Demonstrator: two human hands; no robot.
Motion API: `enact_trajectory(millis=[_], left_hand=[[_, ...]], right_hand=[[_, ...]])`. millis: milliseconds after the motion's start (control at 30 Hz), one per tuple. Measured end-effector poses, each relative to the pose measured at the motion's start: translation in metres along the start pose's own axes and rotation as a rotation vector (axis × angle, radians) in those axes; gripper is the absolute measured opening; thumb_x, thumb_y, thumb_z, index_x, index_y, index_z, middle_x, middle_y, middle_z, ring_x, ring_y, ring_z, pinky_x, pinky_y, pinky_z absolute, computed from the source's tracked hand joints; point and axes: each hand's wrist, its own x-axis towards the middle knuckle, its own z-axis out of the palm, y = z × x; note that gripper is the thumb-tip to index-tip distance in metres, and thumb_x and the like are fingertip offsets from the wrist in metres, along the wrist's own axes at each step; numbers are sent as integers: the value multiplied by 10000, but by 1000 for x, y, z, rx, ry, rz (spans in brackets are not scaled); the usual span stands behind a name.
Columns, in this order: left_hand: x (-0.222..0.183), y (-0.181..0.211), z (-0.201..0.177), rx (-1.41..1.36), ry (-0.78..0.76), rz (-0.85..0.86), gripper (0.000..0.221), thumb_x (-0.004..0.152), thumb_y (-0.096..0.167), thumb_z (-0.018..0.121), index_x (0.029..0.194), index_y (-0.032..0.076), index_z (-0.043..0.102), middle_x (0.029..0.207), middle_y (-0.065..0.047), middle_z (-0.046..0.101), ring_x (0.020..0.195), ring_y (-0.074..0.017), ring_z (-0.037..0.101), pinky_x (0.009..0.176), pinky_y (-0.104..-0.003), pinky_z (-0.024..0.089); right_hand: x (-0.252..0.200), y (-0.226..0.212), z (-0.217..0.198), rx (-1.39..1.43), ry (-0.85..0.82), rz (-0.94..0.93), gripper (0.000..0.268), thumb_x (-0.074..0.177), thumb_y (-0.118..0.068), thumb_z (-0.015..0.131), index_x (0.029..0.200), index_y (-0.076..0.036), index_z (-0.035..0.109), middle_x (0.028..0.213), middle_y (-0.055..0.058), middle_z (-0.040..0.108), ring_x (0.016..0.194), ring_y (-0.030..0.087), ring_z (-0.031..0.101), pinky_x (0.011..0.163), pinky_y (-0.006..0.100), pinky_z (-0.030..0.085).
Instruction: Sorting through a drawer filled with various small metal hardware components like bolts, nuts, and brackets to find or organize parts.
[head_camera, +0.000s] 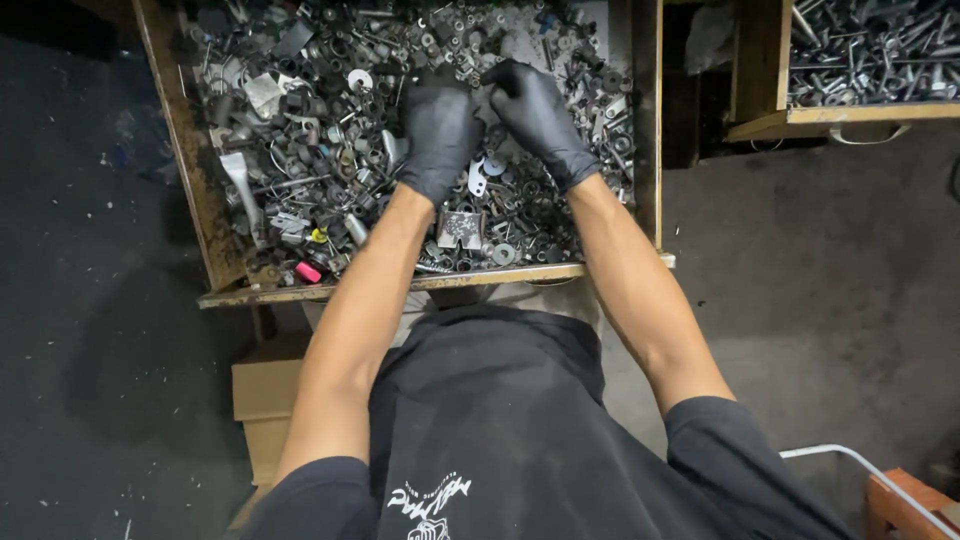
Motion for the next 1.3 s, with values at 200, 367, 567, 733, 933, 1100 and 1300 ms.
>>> enact_trajectory(millis=[200,367,567,733,933,1100,1300], left_hand=[[7,6,27,-981,-183,-452,358,890,377,606,1217,234,635,1110,-129,776,1063,-326,729,898,-404,533],[18,-13,-60,-658,159,-65,224,910,131,600,1100,67,700,984,-182,654,852,-359,643,715,-453,502],[48,-122,33,134,228,160,174,731,107,616,863,155,719,810,-110,674,713,-279,620,598,-394,496],[63,-133,64,338,323,190,166,786,107,601,911,186,676,791,-50,653,655,-187,629,578,-308,510],[92,-123,99,379,59,174,155,796,160,639,846,238,764,784,-29,732,689,-231,693,541,-367,511],[82,-129,62,155,75,150,147,819,160,663,915,223,755,845,-41,733,748,-239,689,610,-388,500],[77,-151,11,-689,119,100,110,891,145,785,1000,154,767,955,-102,762,865,-278,702,744,-400,513]], right_hand=[[29,35,38,1132,-10,435,465,918,-469,598,1184,-102,706,994,87,768,784,191,713,626,284,516],[47,69,54,1459,164,525,230,1017,-142,527,1113,-31,704,851,102,745,643,193,656,521,279,485],[39,59,17,1370,212,474,323,987,-201,578,1259,-60,681,631,-56,376,439,56,254,378,226,164],[31,46,10,1384,204,479,340,962,-255,638,1250,-81,687,632,-71,408,464,56,249,415,235,152],[15,23,6,1271,97,422,428,1013,-278,545,1377,-59,595,704,-60,461,514,52,324,434,203,255],[13,31,8,1237,75,394,354,1037,-281,516,1288,-73,654,695,-60,488,490,48,332,412,209,239],[8,9,8,1319,150,427,389,1033,-285,516,1301,-27,633,861,52,661,684,126,575,590,227,487]])
